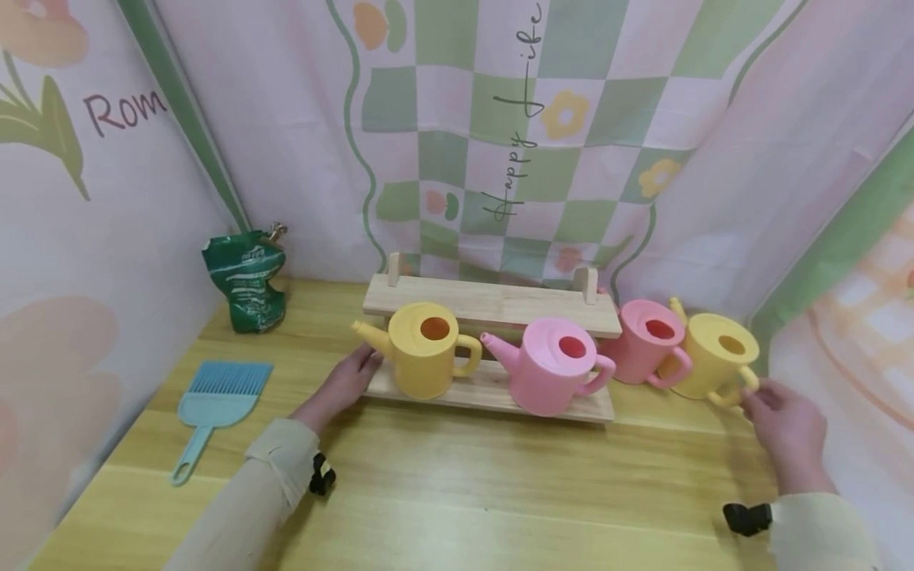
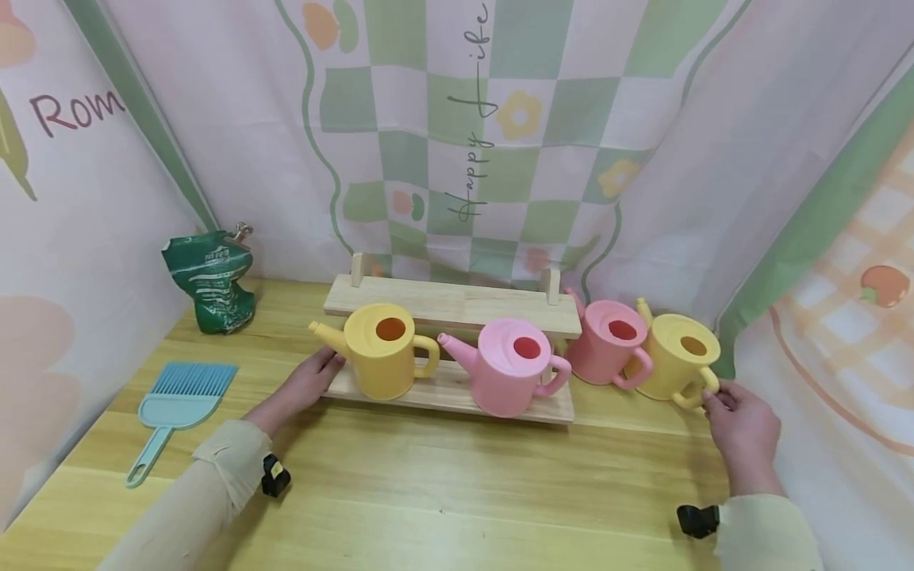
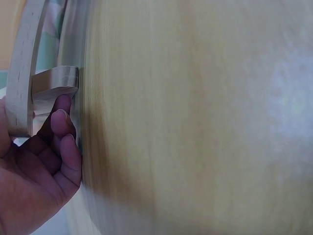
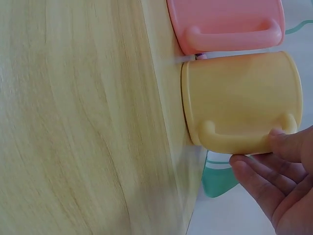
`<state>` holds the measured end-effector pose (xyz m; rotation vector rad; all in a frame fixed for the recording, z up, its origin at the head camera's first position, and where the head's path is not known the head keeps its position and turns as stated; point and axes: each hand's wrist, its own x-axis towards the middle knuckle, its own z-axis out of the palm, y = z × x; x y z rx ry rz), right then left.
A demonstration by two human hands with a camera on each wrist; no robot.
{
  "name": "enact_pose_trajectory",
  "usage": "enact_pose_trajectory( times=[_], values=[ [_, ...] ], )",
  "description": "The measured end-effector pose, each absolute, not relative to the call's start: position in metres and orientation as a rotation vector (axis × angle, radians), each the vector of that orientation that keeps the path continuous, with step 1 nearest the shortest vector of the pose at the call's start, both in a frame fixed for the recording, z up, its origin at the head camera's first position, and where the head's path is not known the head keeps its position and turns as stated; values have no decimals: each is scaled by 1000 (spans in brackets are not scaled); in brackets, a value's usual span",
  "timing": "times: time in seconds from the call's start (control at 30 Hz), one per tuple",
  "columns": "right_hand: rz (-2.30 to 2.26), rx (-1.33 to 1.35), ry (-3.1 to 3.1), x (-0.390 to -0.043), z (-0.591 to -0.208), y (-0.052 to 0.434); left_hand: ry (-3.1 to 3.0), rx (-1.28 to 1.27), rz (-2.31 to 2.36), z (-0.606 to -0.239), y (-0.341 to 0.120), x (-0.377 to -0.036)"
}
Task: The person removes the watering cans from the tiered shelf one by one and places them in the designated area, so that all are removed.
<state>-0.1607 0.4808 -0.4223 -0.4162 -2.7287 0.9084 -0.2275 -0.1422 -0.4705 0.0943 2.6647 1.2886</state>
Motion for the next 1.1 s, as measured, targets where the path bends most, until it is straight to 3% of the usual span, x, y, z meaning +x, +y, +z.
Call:
enact_pose_trajectory(
  times=[0.3, 0.6, 1.1],
  values=[
    [677, -425, -2769, -158, -410, 474, 2664, 102, 1290, -472, -142, -228],
    [749, -441, -2588, -150, -374, 421, 2656, 108, 1305, -471, -142, -228],
    [900, 119, -2558, -153, -372, 342, 2657, 128, 1312, -471, -144, -228]
  ],
)
